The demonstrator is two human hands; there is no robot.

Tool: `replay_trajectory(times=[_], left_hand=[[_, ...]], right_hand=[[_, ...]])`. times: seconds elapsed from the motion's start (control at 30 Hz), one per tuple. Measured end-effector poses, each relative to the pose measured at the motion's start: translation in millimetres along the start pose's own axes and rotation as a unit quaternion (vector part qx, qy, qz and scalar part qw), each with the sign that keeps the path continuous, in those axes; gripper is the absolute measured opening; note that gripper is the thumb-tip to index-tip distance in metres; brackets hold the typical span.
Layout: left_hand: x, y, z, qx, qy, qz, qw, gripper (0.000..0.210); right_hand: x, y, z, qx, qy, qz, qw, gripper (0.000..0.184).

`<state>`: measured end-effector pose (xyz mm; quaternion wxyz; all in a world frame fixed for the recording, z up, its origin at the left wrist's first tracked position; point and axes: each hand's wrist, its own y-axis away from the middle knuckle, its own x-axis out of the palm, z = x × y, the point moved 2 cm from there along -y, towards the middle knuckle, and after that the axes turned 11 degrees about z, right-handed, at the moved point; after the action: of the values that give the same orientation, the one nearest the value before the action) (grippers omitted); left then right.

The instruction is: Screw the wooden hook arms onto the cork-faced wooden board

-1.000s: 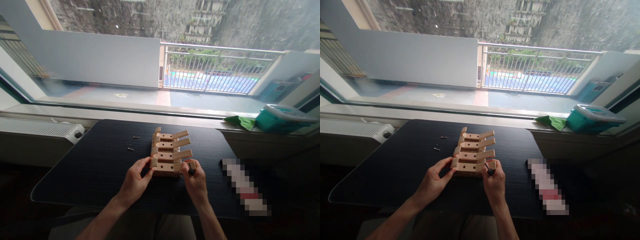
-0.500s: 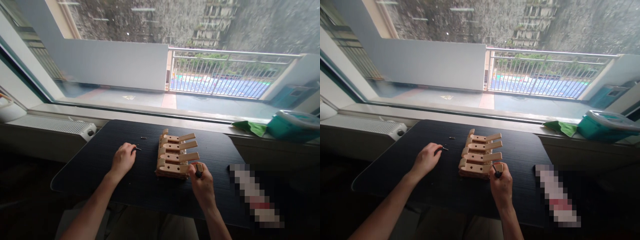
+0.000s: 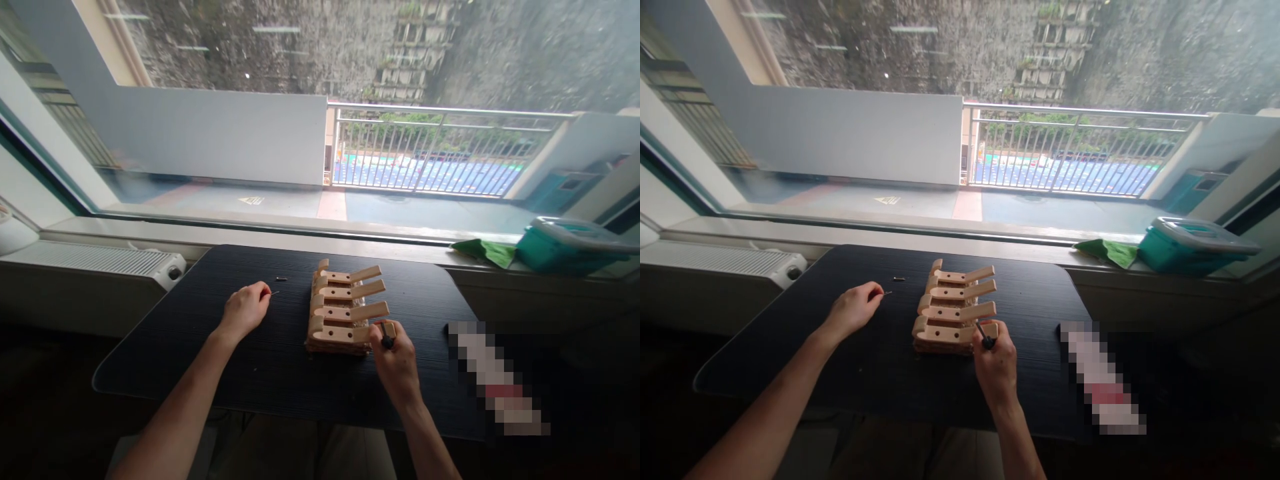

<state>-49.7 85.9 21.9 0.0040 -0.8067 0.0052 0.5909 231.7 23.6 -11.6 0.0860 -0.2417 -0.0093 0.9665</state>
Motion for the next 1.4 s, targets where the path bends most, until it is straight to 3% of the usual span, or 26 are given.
replay_trajectory(times=[0.07, 0.17, 0.27, 0.37, 0.53, 0.73, 0.87, 1.03, 1.4], left_hand=[[-15.2, 12.4, -24.0, 0.035, 0.028, -0.015, 0.999, 0.017], [-32.7, 32.7, -74.5, 0.200, 0.083, -0.043, 0.975, 0.011], [-28.6, 44.5, -117.0, 0.319, 0.036, 0.023, 0.947, 0.011], [-12.3, 45.4, -137.0, 0.380, -0.014, 0.046, 0.924, 0.013], [9.6, 39.0, -142.1, 0.406, -0.087, 0.051, 0.908, 0.018], [15.6, 35.4, -148.4, 0.413, -0.128, 0.071, 0.899, 0.019], [18.1, 33.3, -155.0, 0.433, -0.110, 0.080, 0.891, 0.019], [21.6, 32.3, -157.3, 0.413, -0.062, 0.078, 0.905, 0.017], [25.2, 27.9, -157.3, 0.424, -0.069, 0.084, 0.899, 0.018]], right_hand=[[0.3, -0.3, -2.0, -0.008, -0.004, 0.002, 1.000, 0.024], [1.4, -1.0, -6.0, -0.019, -0.010, 0.000, 1.000, 0.021], [2.4, -2.2, -10.2, -0.020, -0.007, -0.006, 1.000, 0.018], [2.9, -3.3, -12.9, -0.030, -0.003, -0.015, 0.999, 0.014], [3.1, -4.0, -14.7, -0.042, -0.013, -0.024, 0.999, 0.016], [2.3, -3.3, -13.7, -0.032, -0.019, -0.021, 0.999, 0.018], [2.0, -2.9, -13.3, -0.032, -0.019, -0.022, 0.999, 0.018], [1.2, -2.8, -12.7, -0.038, -0.016, -0.026, 0.999, 0.020], [0.9, -2.5, -12.5, -0.033, -0.008, -0.028, 0.999, 0.019]])
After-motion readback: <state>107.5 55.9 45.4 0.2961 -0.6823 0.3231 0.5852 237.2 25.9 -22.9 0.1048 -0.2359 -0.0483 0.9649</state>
